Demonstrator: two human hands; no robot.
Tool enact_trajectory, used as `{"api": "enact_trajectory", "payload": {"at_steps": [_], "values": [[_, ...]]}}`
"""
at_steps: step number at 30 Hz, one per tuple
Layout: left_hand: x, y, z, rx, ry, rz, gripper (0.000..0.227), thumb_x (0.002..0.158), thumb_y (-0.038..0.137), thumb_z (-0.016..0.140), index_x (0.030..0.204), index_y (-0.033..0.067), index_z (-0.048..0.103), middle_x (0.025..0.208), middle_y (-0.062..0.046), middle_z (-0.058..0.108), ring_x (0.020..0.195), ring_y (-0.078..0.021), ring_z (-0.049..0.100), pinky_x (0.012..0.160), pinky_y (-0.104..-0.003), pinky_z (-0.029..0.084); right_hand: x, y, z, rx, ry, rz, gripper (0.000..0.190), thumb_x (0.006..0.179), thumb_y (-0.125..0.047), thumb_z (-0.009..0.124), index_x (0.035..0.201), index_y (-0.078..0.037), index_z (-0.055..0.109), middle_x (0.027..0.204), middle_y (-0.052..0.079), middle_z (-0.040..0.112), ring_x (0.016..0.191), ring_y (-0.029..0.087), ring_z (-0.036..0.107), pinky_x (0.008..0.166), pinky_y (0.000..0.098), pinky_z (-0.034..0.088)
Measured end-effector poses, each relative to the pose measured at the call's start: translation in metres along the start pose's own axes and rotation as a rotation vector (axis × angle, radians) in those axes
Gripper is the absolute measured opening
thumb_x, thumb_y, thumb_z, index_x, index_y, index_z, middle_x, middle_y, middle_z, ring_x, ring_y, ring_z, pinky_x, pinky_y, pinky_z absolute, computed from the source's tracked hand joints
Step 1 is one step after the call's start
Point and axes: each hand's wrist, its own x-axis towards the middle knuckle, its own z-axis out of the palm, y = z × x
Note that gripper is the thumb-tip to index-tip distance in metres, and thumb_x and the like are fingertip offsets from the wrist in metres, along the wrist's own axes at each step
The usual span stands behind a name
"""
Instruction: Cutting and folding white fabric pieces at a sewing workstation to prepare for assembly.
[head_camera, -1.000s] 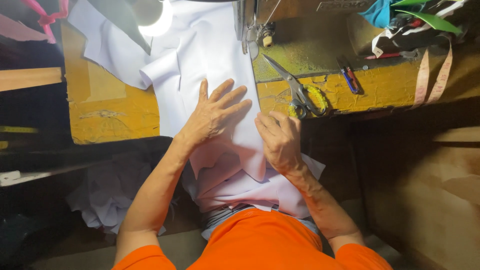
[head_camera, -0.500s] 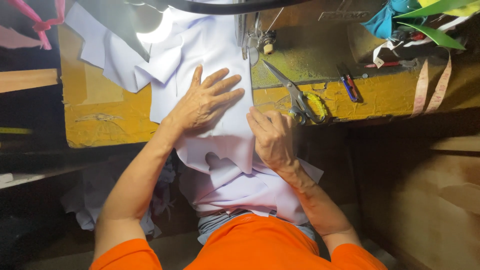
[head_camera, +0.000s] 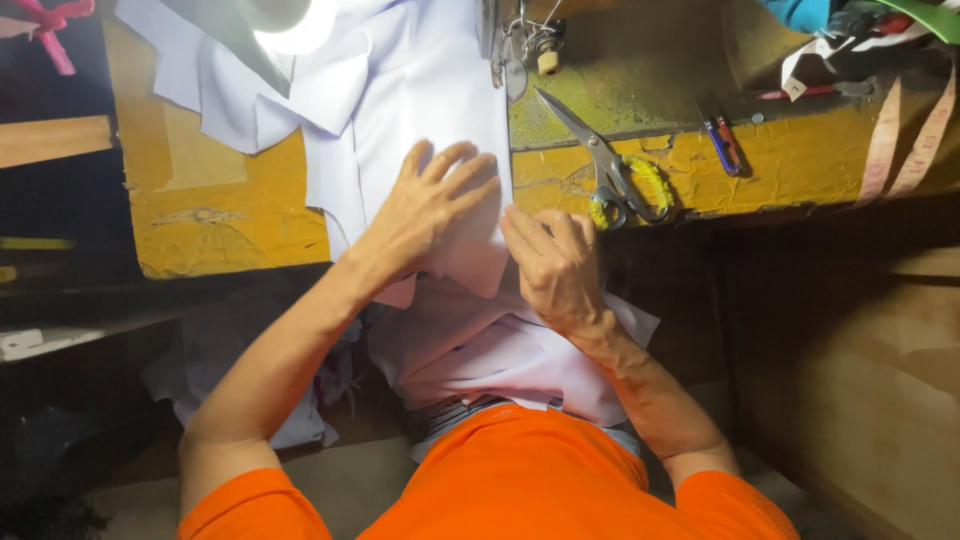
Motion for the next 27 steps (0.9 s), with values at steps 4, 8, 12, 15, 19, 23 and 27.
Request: {"api": "enact_trajectory", "payload": {"at_steps": [4, 8, 12, 15, 19, 23, 27], "values": [[-0.004, 0.023, -0.030, -0.107, 0.024, -0.068, 0.047, 0.101, 0.021, 0.055, 0.147, 0.0284, 0.055, 0.154, -0.005, 0.051, 0.147, -0.0342, 0.039, 0.113, -0.067, 0.031, -0.004, 0.001, 0.000, 0.019, 0.013, -0.014, 0.024, 0.101, -0.009, 0.056, 0.116, -0.011, 0.075, 0.121, 0.005, 0.073, 0.101, 0.023, 0.060, 0.085, 0.0367, 0.042], [-0.008, 0.020, -0.017, -0.164, 0.014, -0.099, 0.050, 0.099, 0.026, 0.063, 0.148, 0.0332, 0.055, 0.156, -0.003, 0.051, 0.150, -0.0350, 0.036, 0.117, -0.071, 0.020, -0.002, 0.002, 0.000, 0.042, 0.024, -0.014, 0.023, 0.100, -0.009, 0.057, 0.114, -0.011, 0.076, 0.118, 0.005, 0.073, 0.100, 0.022, 0.060, 0.085, 0.0365, 0.043], [-0.008, 0.020, -0.020, -0.179, -0.005, -0.112, 0.049, 0.101, 0.029, 0.059, 0.149, 0.0353, 0.053, 0.158, -0.001, 0.048, 0.151, -0.0339, 0.034, 0.118, -0.070, 0.019, -0.002, 0.003, 0.002, 0.040, 0.032, -0.013, 0.023, 0.101, -0.011, 0.057, 0.114, -0.012, 0.076, 0.118, 0.004, 0.073, 0.100, 0.022, 0.060, 0.086, 0.0364, 0.043], [-0.008, 0.017, -0.014, -0.187, -0.075, -0.138, 0.061, 0.095, 0.012, 0.059, 0.150, 0.0370, 0.051, 0.161, 0.001, 0.044, 0.153, -0.0327, 0.030, 0.119, -0.070, 0.018, 0.000, 0.003, 0.003, 0.038, 0.044, -0.009, 0.022, 0.100, -0.009, 0.059, 0.112, -0.012, 0.076, 0.116, 0.004, 0.073, 0.099, 0.021, 0.060, 0.085, 0.0359, 0.042], [-0.005, 0.010, -0.007, -0.210, -0.095, -0.146, 0.060, 0.095, 0.014, 0.058, 0.150, 0.0365, 0.051, 0.163, 0.002, 0.041, 0.154, -0.0314, 0.029, 0.120, -0.070, 0.017, 0.004, 0.006, 0.005, 0.034, 0.047, -0.014, 0.021, 0.099, -0.009, 0.059, 0.111, -0.012, 0.076, 0.115, 0.004, 0.073, 0.099, 0.022, 0.059, 0.084, 0.0361, 0.042], [-0.001, 0.001, -0.005, -0.201, -0.088, -0.134, 0.055, 0.097, 0.017, 0.060, 0.149, 0.0348, 0.052, 0.164, 0.002, 0.039, 0.153, -0.0312, 0.029, 0.120, -0.071, 0.018, 0.014, 0.009, 0.006, 0.038, 0.052, -0.015, 0.021, 0.099, -0.008, 0.059, 0.111, -0.011, 0.076, 0.115, 0.004, 0.073, 0.098, 0.022, 0.059, 0.083, 0.0358, 0.042], [0.003, -0.013, 0.008, -0.182, -0.105, -0.131, 0.055, 0.100, 0.026, 0.056, 0.152, 0.0424, 0.047, 0.166, 0.006, 0.036, 0.154, -0.0289, 0.027, 0.121, -0.070, 0.017, 0.020, 0.013, 0.010, 0.040, 0.040, -0.016, 0.020, 0.099, -0.008, 0.059, 0.110, -0.011, 0.076, 0.114, 0.004, 0.073, 0.099, 0.021, 0.058, 0.083, 0.0352, 0.041]]}}
